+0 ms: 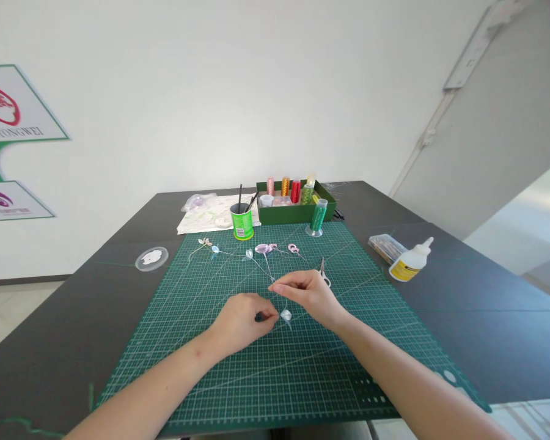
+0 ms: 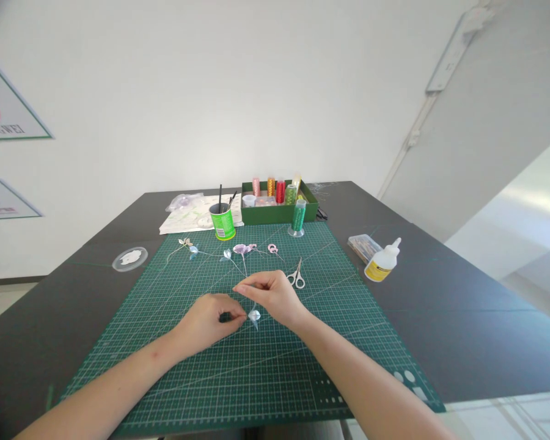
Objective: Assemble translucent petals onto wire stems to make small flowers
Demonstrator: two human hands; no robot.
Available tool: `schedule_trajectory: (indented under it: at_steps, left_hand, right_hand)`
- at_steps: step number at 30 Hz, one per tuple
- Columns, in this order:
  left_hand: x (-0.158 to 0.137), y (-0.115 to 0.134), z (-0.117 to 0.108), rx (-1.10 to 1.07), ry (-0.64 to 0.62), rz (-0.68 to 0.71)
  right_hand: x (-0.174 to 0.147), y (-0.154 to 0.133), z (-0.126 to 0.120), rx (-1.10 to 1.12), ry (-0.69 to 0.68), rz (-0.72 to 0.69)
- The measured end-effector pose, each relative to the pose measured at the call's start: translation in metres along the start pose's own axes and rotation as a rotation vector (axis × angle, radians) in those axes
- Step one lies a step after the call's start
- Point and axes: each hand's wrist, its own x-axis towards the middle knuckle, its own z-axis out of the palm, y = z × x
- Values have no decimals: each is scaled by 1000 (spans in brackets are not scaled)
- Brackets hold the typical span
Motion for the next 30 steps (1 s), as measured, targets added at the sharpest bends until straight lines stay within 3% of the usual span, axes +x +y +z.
schedule_trajectory:
  at_steps: [6,15,30]
  left_hand:
    - [-1,4,1,81,-27,7]
    - [-1,5,1,108,37,101]
    - [-2,3,-1,90,113,108]
  right_hand:
    - [4,12,0,-17,69,29]
    - [9,21,-3,-117,127,64]
    - [11,23,-4,-165,116,111]
